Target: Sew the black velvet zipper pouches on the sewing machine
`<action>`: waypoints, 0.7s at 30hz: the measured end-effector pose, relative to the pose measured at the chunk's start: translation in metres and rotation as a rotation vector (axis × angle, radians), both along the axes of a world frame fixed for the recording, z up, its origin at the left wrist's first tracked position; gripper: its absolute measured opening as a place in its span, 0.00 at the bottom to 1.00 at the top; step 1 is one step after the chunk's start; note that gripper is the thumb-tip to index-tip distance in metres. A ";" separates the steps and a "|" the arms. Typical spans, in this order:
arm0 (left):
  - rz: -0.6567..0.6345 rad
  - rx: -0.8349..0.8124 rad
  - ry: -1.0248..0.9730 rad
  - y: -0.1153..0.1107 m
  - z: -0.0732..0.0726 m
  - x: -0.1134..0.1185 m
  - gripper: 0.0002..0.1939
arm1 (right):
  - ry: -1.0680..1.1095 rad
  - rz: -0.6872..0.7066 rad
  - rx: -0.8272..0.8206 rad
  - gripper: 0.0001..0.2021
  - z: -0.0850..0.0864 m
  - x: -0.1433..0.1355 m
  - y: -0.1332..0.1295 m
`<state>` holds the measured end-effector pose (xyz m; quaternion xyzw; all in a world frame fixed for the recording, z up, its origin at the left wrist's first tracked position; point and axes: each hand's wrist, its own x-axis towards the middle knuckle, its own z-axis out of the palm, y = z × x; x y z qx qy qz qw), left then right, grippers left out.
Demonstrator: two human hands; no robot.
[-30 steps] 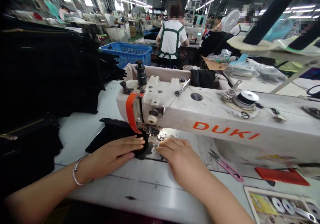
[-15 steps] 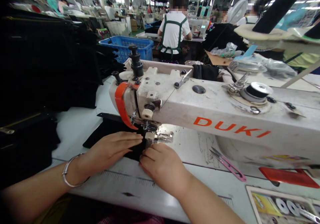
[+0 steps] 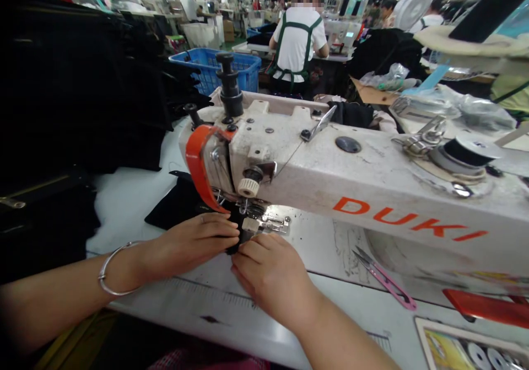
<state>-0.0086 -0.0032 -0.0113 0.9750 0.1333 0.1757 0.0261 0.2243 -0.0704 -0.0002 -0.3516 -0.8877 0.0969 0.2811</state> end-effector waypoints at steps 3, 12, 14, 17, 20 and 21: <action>-0.048 -0.055 -0.075 0.000 0.001 -0.001 0.11 | -0.011 -0.014 -0.017 0.06 0.000 0.002 0.001; -0.066 -0.110 -0.090 -0.001 0.008 0.000 0.12 | -0.034 -0.016 -0.034 0.08 0.003 0.006 0.001; -0.072 -0.108 -0.083 -0.002 0.009 -0.001 0.12 | -0.006 -0.022 -0.033 0.07 0.002 0.009 0.001; -0.084 -0.114 -0.094 -0.005 0.011 -0.002 0.14 | 0.021 -0.018 -0.034 0.09 -0.002 0.012 0.001; -0.073 -0.121 -0.091 -0.006 0.010 -0.001 0.15 | -0.011 -0.010 -0.047 0.11 -0.003 0.011 0.000; -0.070 -0.122 -0.085 -0.006 0.009 -0.001 0.15 | -0.020 -0.011 -0.047 0.11 -0.003 0.011 -0.001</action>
